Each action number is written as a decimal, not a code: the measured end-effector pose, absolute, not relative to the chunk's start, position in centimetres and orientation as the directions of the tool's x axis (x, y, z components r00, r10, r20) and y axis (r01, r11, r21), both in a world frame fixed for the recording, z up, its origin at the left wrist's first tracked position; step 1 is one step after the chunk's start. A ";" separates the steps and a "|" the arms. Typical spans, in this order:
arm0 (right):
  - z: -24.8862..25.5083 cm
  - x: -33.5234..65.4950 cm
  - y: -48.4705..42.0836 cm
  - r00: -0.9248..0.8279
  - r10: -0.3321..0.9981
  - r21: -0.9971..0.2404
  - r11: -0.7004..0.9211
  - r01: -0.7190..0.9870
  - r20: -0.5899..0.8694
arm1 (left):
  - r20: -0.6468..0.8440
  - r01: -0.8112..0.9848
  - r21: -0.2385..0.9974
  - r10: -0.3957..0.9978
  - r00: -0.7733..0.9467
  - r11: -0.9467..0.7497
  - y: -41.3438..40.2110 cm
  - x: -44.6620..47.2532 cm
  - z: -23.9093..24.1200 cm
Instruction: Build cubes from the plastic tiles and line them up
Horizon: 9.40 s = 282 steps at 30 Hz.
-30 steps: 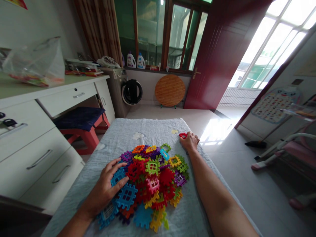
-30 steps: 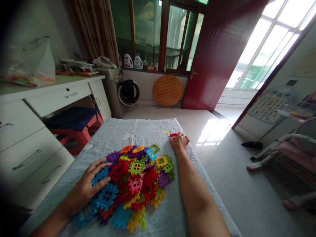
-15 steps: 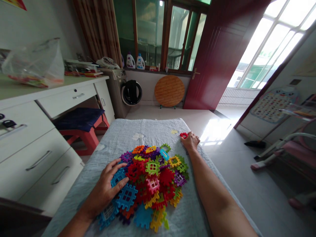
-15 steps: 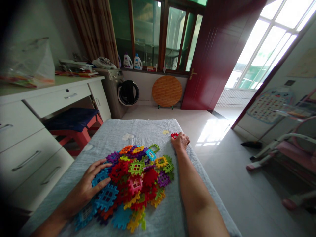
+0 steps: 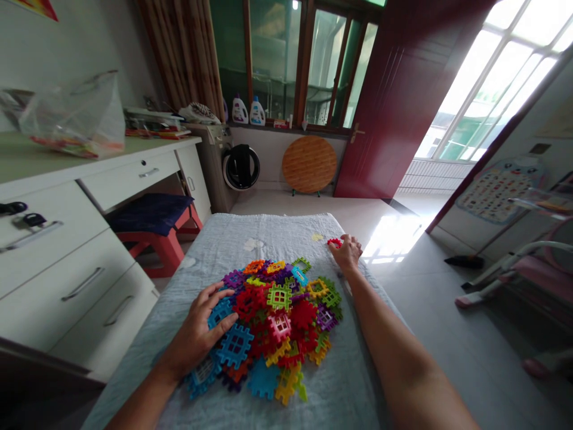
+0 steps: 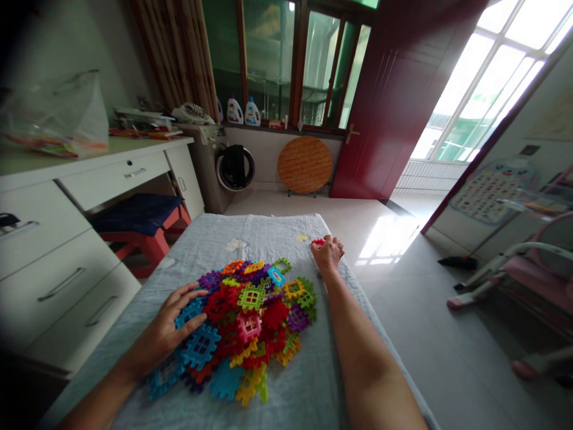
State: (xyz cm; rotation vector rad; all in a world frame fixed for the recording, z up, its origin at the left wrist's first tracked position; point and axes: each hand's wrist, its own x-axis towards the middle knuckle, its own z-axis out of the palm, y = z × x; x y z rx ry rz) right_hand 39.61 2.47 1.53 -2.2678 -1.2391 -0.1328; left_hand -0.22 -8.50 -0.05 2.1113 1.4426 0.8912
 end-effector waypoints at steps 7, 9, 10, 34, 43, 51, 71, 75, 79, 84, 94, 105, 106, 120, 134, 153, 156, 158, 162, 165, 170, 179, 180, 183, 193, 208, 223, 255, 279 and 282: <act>4.7 37.0 -1.7 -0.146 0.984 -0.614 0.177 0.769 0.101 | 0.266 0.662 0.656 0.932 0.248 -0.363 -8.6 0.1 0.4; 4.9 35.6 -3.4 -0.297 0.950 -0.651 0.286 0.703 0.097 | 0.256 0.665 0.654 0.933 0.253 -0.360 -8.6 0.2 0.5; 4.7 34.9 -4.1 -0.315 0.943 -0.660 0.306 0.686 0.111 | 0.253 0.666 0.653 0.933 0.256 -0.360 -8.7 0.2 0.6; 3.2 37.0 -5.7 -0.174 0.984 -0.916 0.091 0.392 0.023 | 0.304 0.637 0.657 0.915 0.266 -0.404 -8.5 -0.1 0.9; 4.3 35.4 -6.4 -0.191 0.982 -0.979 0.032 0.199 -0.006 | 0.297 0.631 0.674 0.923 0.246 -0.385 -8.6 0.0 1.1; 4.6 35.7 -7.2 -0.313 0.940 -0.990 -0.124 0.060 -0.137 | 0.279 0.634 0.676 0.927 0.252 -0.376 -8.7 0.0 1.2; 4.5 35.1 -6.9 -0.268 0.906 -0.468 0.401 0.787 0.327 | 0.274 0.629 0.678 0.925 0.264 -0.381 -8.8 0.0 1.3; 7.2 34.0 -8.3 -0.512 0.829 -0.549 0.542 0.636 0.225 | 0.285 0.636 0.667 0.921 0.264 -0.389 -8.8 0.0 1.4; 9.0 32.7 -9.5 -0.725 0.688 -0.585 0.601 0.545 0.031 | 0.295 0.643 0.658 0.920 0.258 -0.392 -8.8 0.0 1.3; 8.7 32.4 -9.9 -0.714 0.700 -0.416 0.645 0.642 -0.017 | 0.301 0.641 0.655 0.916 0.265 -0.400 -8.7 0.0 1.1; 8.0 31.8 -10.1 -0.655 0.755 -0.383 0.592 0.709 -0.047 | 0.297 0.642 0.655 0.917 0.265 -0.398 -8.7 0.1 1.3; 7.3 31.5 -10.2 -0.618 0.786 -0.398 0.559 0.727 -0.026 | 0.302 0.634 0.657 0.913 0.274 -0.408 -8.8 0.0 1.3; 7.4 31.7 -10.2 -0.621 0.784 -0.400 0.565 0.721 -0.011 | 0.304 0.635 0.655 0.913 0.274 -0.409 -8.8 0.0 1.3; 5.5 28.3 -10.7 -0.564 0.802 -0.432 0.587 0.685 0.198 | 0.292 0.619 0.682 0.921 0.258 -0.390 -8.9 0.2 1.6; 5.9 28.9 -10.4 -0.533 0.811 -0.446 0.580 0.682 0.240 | 0.288 0.640 0.664 0.922 0.259 -0.387 -8.9 0.1 1.4; 0.4 41.5 -4.0 0.088 0.967 -0.317 -0.008 0.948 0.239 | 0.310 0.639 0.650 0.911 0.272 -0.411 -8.5 -0.2 0.9; 0.6 41.6 -3.9 0.095 0.970 -0.378 -0.004 0.926 0.224 | 0.302 0.643 0.650 0.914 0.272 -0.406 -8.4 -0.3 0.7; 0.8 41.4 -3.8 0.114 0.965 -0.415 -0.006 0.910 0.236 | 0.296 0.649 0.647 0.916 0.271 -0.401 -8.3 -0.4 0.5; 0.7 40.5 -3.7 0.149 0.949 -0.387 -0.031 0.922 0.279 | 0.301 0.656 0.637 0.914 0.272 -0.404 -8.2 -0.5 0.1; 0.6 39.9 -3.7 0.141 0.942 -0.329 -0.035 0.944 0.305 | 0.313 0.663 0.627 0.911 0.268 -0.410 -8.1 -0.5 0.1; 0.9 39.7 -3.8 0.097 0.943 -0.269 -0.008 0.963 0.319 | 0.323 0.666 0.614 0.905 0.278 -0.424 -8.0 -0.6 0.0; 0.5 39.7 -3.4 0.150 0.957 -0.326 -0.063 0.943 0.249 | 0.308 0.667 0.622 0.911 0.274 -0.410 -8.0 -0.8 -0.5; 0.5 39.7 -3.4 0.154 0.956 -0.334 -0.065 0.940 0.249 | 0.308 0.669 0.622 0.913 0.268 -0.407 -8.0 -0.8 -0.5; 0.7 39.4 -3.5 0.198 0.944 -0.350 -0.097 0.932 0.264 | 0.308 0.672 0.622 0.915 0.262 -0.402 -8.1 -0.8 -0.5; 0.4 38.8 -2.6 0.332 0.879 -0.382 -0.192 0.904 0.344 | 0.294 0.672 0.624 0.916 0.271 -0.399 -8.0 -0.8 -0.4; 0.3 40.1 -3.7 0.222 0.956 -0.319 -0.153 0.935 0.191 | 0.292 0.675 0.619 0.916 0.276 -0.401 -8.0 -0.8 -0.4; 2.2 38.4 -0.8 0.306 0.901 -0.305 -0.211 0.929 0.307 | 0.307 0.674 0.622 0.916 0.258 -0.398 -8.0 -0.9 -0.6; 0.3 41.0 3.7 0.519 0.808 -0.310 -0.435 0.845 0.280 | 0.315 0.704 0.591 0.916 0.248 -0.394 -8.1 -1.2 -1.0; -0.4 41.1 3.8 0.599 0.737 -0.414 -0.461 0.785 0.313 | 0.303 0.695 0.600 0.917 0.261 -0.396 -8.1 -1.2 -1.1; -0.6 41.6 3.8 0.623 0.715 -0.479 -0.446 0.756 0.317 | 0.308 0.695 0.598 0.915 0.262 -0.400 -8.2 -1.2 -1.2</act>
